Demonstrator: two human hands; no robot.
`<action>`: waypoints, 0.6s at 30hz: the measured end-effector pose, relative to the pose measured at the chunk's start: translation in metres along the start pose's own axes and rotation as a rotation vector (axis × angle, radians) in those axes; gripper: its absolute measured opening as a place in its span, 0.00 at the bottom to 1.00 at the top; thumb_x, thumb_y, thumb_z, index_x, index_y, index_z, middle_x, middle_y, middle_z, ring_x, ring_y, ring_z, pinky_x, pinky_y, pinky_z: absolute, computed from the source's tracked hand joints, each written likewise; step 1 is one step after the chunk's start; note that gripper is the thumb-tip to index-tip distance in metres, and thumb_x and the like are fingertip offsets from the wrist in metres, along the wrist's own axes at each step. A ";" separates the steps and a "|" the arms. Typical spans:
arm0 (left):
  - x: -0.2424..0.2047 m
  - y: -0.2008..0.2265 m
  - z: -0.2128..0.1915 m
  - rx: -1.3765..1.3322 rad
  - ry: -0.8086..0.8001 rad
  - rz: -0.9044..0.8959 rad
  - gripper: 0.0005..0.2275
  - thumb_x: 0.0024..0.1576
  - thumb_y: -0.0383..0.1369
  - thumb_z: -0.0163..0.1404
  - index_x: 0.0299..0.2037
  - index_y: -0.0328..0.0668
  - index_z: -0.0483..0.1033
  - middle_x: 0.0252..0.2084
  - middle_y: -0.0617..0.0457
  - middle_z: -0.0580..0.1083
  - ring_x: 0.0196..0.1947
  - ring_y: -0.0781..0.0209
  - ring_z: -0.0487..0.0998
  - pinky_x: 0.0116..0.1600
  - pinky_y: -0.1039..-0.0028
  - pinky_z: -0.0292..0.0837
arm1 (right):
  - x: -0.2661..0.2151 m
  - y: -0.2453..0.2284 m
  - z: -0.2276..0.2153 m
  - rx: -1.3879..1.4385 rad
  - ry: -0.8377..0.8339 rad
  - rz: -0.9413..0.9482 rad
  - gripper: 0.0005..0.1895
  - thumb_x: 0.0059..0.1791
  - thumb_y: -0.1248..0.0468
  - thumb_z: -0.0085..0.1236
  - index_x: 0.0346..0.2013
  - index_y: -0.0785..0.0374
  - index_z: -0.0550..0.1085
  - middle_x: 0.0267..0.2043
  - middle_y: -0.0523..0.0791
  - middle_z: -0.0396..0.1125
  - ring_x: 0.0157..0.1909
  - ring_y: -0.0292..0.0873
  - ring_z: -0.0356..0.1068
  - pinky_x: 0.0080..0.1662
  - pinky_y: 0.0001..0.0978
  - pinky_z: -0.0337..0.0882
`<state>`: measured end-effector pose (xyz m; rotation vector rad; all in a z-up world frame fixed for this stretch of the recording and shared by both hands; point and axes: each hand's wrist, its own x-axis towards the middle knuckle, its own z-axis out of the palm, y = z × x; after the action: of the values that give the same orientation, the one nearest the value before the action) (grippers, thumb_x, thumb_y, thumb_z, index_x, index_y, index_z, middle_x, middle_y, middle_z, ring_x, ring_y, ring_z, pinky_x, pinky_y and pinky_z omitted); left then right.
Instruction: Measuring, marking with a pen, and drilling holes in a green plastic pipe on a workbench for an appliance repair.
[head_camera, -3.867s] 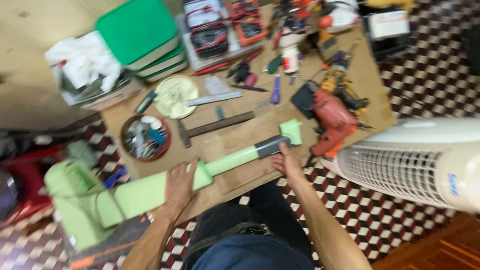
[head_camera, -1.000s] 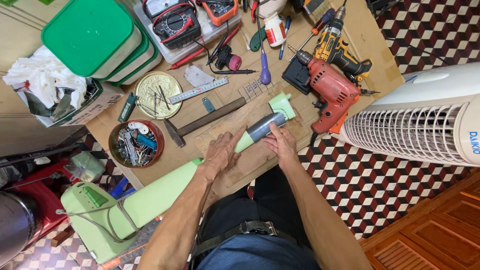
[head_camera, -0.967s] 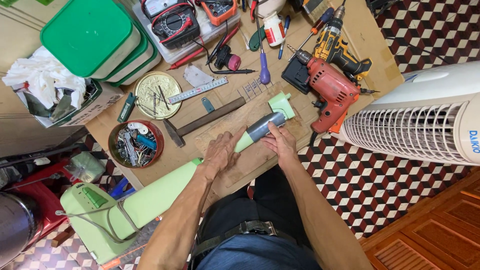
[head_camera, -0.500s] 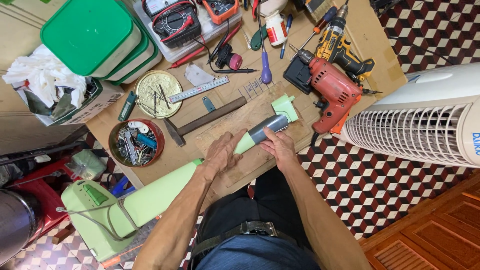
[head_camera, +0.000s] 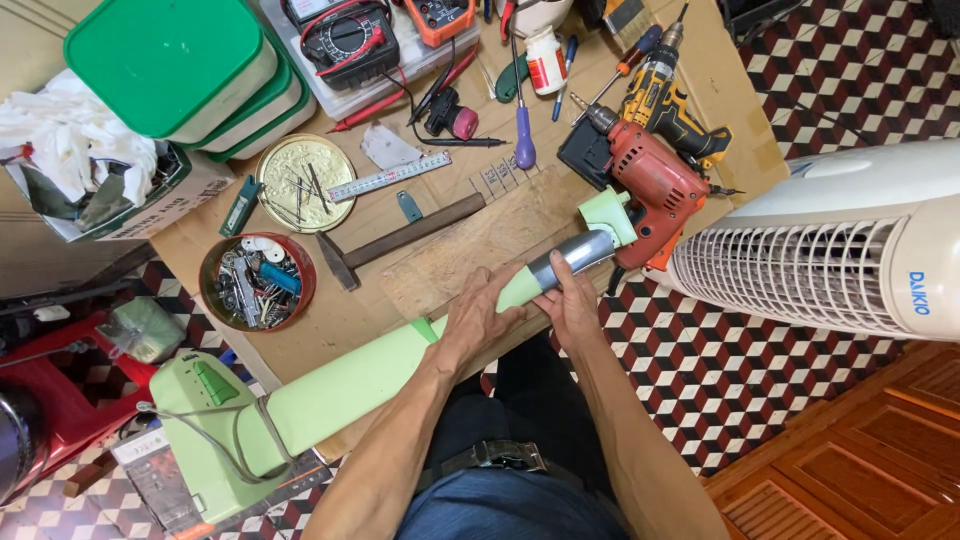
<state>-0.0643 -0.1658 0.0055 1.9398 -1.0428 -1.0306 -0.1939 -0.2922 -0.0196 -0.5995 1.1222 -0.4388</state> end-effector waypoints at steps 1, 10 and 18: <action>0.001 -0.001 0.001 0.000 -0.002 0.005 0.34 0.50 0.36 0.63 0.69 0.57 0.64 0.46 0.43 0.69 0.53 0.45 0.70 0.55 0.59 0.69 | 0.000 0.000 -0.001 0.002 0.003 -0.004 0.26 0.48 0.52 0.62 0.55 0.62 0.67 0.50 0.47 0.69 0.53 0.45 0.72 0.56 0.45 0.74; 0.003 0.004 0.006 -0.037 -0.034 -0.099 0.34 0.49 0.36 0.63 0.68 0.59 0.66 0.45 0.46 0.69 0.51 0.49 0.72 0.57 0.61 0.69 | 0.003 0.004 -0.011 -0.005 -0.078 -0.016 0.23 0.52 0.53 0.60 0.52 0.65 0.66 0.48 0.47 0.68 0.52 0.45 0.72 0.57 0.43 0.75; 0.000 0.002 0.005 -0.013 -0.005 0.001 0.34 0.50 0.34 0.63 0.69 0.55 0.66 0.46 0.45 0.69 0.50 0.47 0.71 0.57 0.61 0.68 | 0.000 0.001 -0.010 -0.078 -0.085 -0.012 0.21 0.51 0.53 0.58 0.49 0.67 0.69 0.46 0.49 0.71 0.51 0.44 0.74 0.57 0.42 0.75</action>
<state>-0.0692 -0.1674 0.0045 1.9264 -1.0374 -1.0400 -0.2034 -0.2938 -0.0238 -0.6876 1.0583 -0.3781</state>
